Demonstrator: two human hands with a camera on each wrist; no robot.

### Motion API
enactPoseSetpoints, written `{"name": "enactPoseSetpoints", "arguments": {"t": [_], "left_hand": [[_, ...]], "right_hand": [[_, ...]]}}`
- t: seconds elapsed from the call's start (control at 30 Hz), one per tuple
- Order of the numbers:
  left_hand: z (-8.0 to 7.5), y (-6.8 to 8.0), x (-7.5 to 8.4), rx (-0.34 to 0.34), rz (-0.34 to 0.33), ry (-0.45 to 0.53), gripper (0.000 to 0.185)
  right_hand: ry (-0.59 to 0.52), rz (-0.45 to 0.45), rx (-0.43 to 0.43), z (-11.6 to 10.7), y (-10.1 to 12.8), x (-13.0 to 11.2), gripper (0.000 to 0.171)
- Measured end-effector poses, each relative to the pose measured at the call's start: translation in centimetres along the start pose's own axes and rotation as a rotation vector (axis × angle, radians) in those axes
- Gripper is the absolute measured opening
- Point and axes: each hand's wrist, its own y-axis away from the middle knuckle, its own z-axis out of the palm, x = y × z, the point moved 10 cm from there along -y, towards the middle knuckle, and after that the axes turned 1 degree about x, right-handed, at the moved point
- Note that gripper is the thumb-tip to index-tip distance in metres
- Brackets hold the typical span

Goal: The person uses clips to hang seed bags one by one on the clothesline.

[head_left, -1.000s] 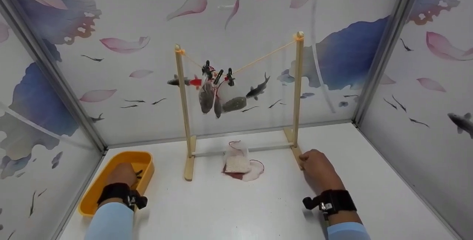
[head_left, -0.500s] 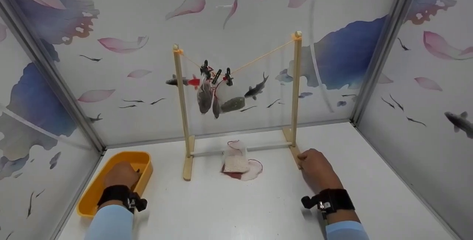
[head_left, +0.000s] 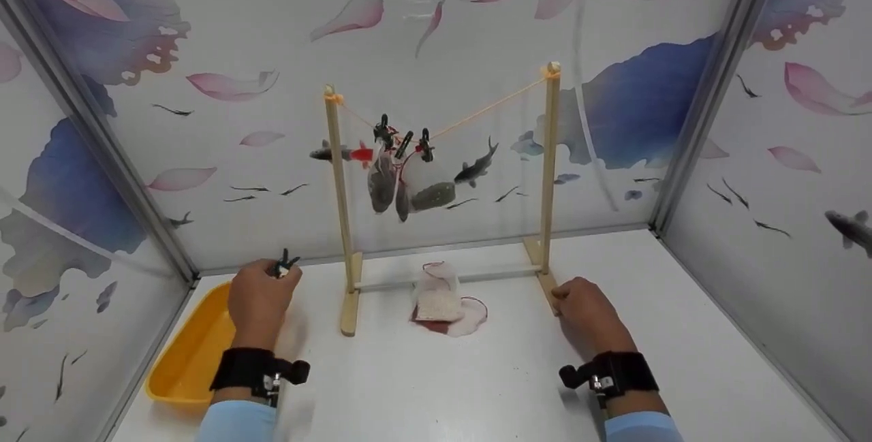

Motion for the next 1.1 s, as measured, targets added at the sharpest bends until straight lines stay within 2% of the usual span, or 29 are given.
{"name": "enactPoseSetpoints", "arguments": {"t": [0.1,0.23,0.37,0.5,0.63,0.73,0.83,0.9,0.97,1.1], "left_hand": [[0.8,1.6,3.3,0.059,0.054,0.096,0.051],[2.7,3.8,7.6,0.103,0.155,0.205,0.041],[5.5,6.2,11.3,0.102,0.242,0.271,0.033],[8.2,8.3,14.1,0.065,0.337,0.305,0.028],[9.9,9.7,15.4,0.034,0.378,0.319,0.027],[10.6,10.5,16.0,0.007,0.391,0.312,0.029],[11.1,11.3,16.7,-0.025,0.411,0.303,0.031],[11.1,11.7,17.1,-0.038,0.426,0.296,0.032],[11.2,12.1,17.4,-0.046,0.442,0.289,0.032],[11.2,12.9,18.4,-0.067,0.492,0.285,0.035]], "right_hand": [[-0.002,0.002,-0.008,0.2,-0.2,-0.1,0.040],[-0.002,0.006,-0.013,0.1,-0.2,0.0,0.038],[0.030,-0.009,-0.010,-0.1,-0.2,-0.3,0.038],[0.062,-0.020,-0.005,-0.4,-0.2,-0.8,0.037],[0.114,-0.040,-0.019,-0.1,-0.5,-1.6,0.020],[0.186,-0.060,-0.019,-0.2,-0.5,-2.5,0.021],[0.214,-0.084,0.017,-0.9,-0.1,-3.9,0.034],[0.168,-0.119,0.044,-1.2,0.3,-5.8,0.043],[0.097,-0.190,0.065,-1.4,1.1,-8.6,0.048],[-0.029,-0.436,0.046,-0.6,3.6,-15.6,0.053]]}}
